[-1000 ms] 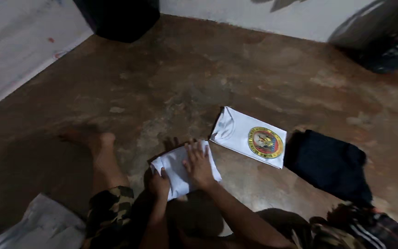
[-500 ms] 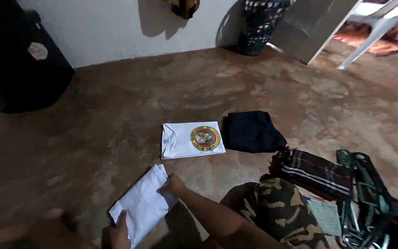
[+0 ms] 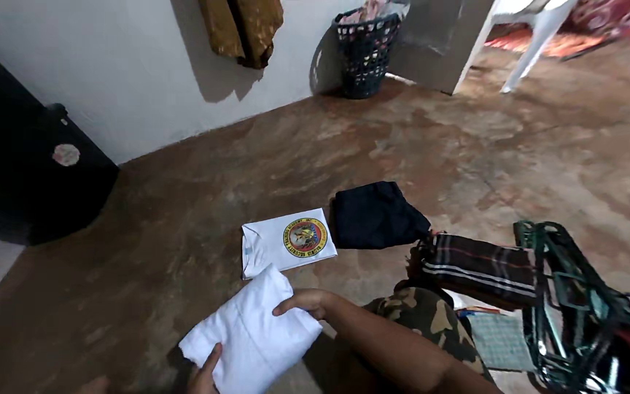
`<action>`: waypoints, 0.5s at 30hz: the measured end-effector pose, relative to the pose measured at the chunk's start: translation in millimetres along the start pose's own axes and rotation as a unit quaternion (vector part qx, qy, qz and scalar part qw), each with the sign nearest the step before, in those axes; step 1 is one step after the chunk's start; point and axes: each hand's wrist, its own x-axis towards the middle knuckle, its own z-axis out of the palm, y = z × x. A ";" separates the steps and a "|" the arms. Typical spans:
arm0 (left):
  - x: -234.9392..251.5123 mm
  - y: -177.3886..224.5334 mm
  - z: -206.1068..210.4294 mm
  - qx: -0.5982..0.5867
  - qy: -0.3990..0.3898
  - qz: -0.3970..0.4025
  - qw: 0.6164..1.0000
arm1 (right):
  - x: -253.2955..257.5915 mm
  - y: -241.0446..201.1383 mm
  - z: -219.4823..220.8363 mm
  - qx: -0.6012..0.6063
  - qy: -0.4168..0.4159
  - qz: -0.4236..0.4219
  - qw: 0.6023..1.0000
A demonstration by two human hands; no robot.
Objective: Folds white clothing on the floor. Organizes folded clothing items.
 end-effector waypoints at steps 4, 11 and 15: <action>25.1 22.8 72.9 0.055 -0.020 -0.015 0.998 | -36.0 -25.5 -29.0 0.056 0.104 -0.082 0.990; 96.6 0.3 188.9 0.330 -0.082 0.054 0.939 | -105.2 -93.6 -88.4 0.024 0.342 -0.279 0.897; 110.0 -36.5 241.9 0.582 -0.183 0.141 0.780 | -134.3 -86.9 -141.8 0.120 0.542 -0.391 0.734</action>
